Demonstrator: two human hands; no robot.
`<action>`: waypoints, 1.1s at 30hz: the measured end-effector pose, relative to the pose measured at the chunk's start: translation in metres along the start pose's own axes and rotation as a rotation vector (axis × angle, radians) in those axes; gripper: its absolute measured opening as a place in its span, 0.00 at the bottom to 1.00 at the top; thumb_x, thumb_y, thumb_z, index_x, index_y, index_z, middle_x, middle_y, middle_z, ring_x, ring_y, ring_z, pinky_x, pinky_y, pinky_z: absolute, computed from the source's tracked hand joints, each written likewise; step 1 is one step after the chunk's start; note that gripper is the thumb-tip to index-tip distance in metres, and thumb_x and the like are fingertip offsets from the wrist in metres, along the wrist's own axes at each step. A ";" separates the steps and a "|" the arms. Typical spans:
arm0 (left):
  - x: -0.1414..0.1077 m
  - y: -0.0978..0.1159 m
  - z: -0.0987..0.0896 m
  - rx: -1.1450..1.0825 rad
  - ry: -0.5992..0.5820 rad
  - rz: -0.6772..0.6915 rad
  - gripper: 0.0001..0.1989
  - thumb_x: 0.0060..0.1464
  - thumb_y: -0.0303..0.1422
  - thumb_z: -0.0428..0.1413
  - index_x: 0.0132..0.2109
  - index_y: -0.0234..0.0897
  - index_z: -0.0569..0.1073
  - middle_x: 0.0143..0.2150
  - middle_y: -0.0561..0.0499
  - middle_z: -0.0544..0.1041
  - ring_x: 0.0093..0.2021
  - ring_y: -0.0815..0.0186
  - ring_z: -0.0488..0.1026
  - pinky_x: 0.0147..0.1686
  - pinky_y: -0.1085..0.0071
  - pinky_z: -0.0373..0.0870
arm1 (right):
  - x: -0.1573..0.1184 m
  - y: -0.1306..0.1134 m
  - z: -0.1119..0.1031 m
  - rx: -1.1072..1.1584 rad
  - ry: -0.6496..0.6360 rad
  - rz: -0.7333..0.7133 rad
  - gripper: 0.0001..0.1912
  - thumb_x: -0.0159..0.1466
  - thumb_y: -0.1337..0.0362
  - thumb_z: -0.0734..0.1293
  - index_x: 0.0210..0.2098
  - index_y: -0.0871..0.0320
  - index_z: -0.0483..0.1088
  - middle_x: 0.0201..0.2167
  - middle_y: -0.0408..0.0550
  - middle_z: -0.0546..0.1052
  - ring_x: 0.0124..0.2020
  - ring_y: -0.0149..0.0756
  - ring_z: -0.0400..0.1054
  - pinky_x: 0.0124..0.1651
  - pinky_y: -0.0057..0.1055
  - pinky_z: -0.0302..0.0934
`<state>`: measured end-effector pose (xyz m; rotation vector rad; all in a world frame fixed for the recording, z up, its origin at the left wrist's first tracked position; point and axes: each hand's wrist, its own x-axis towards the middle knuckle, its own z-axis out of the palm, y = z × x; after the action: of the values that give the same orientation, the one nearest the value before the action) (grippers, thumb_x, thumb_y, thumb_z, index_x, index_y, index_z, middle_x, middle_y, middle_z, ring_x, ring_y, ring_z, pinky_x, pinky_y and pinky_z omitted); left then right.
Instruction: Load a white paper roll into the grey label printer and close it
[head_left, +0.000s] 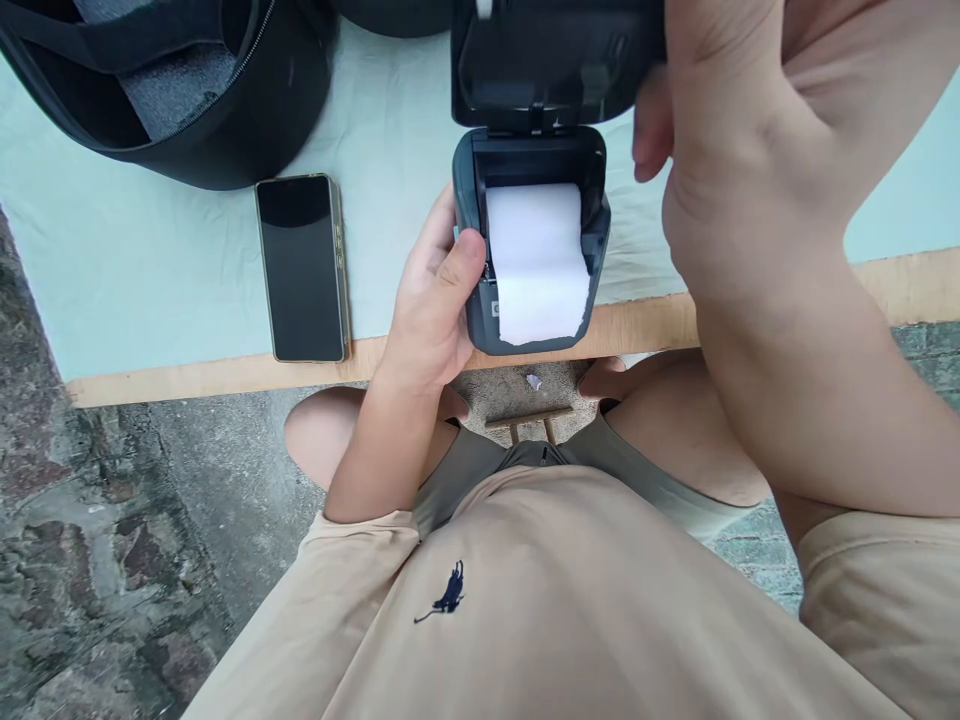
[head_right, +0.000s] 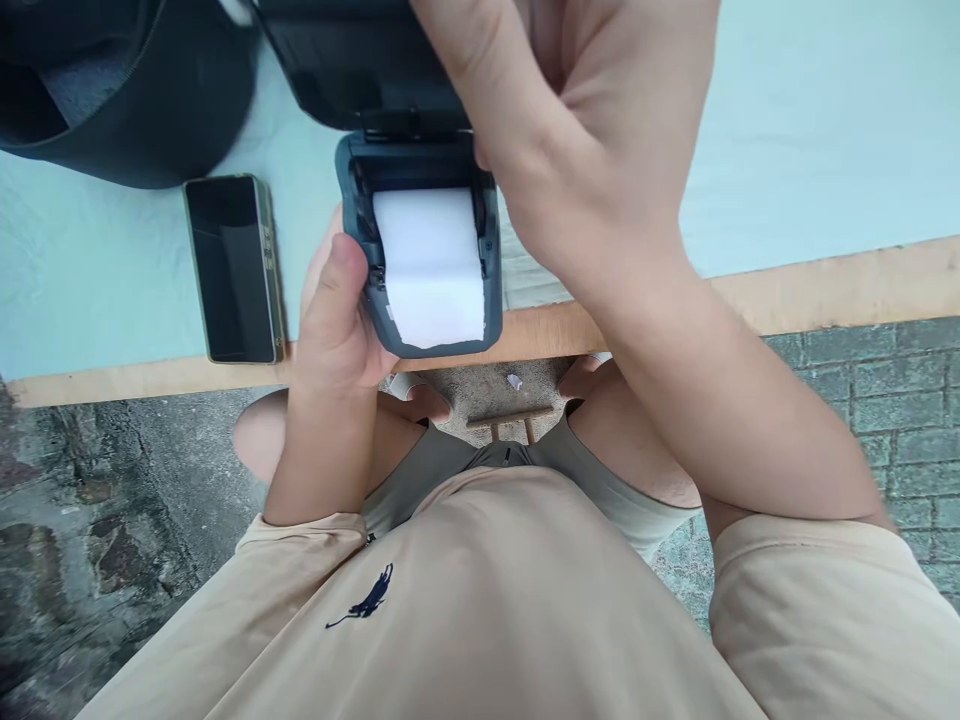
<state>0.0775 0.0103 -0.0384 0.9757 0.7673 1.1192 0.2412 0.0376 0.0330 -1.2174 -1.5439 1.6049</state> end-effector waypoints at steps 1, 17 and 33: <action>0.001 -0.001 -0.001 -0.012 -0.022 0.016 0.24 0.52 0.51 0.54 0.53 0.47 0.67 0.43 0.51 0.76 0.62 0.56 0.64 0.59 0.63 0.65 | 0.001 -0.002 0.000 0.030 0.007 -0.020 0.30 0.62 0.39 0.40 0.59 0.41 0.44 0.62 0.36 0.50 0.69 0.52 0.39 0.29 0.14 0.63; -0.003 0.003 0.006 0.013 0.029 -0.021 0.21 0.55 0.50 0.49 0.53 0.49 0.67 0.42 0.51 0.75 0.58 0.58 0.70 0.57 0.63 0.67 | -0.004 -0.003 -0.007 -1.204 0.108 -0.223 0.12 0.58 0.59 0.62 0.41 0.52 0.69 0.28 0.42 0.70 0.30 0.34 0.66 0.32 0.35 0.57; -0.001 -0.004 0.003 -0.009 0.032 0.028 0.21 0.55 0.50 0.50 0.51 0.47 0.68 0.41 0.51 0.75 0.57 0.58 0.70 0.57 0.62 0.68 | -0.019 -0.013 -0.012 -0.708 0.122 -0.263 0.16 0.54 0.63 0.64 0.43 0.53 0.69 0.40 0.36 0.72 0.30 0.22 0.65 0.27 0.26 0.55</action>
<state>0.0812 0.0086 -0.0410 0.9662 0.7758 1.1640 0.2576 0.0278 0.0507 -1.3459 -2.1697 0.8091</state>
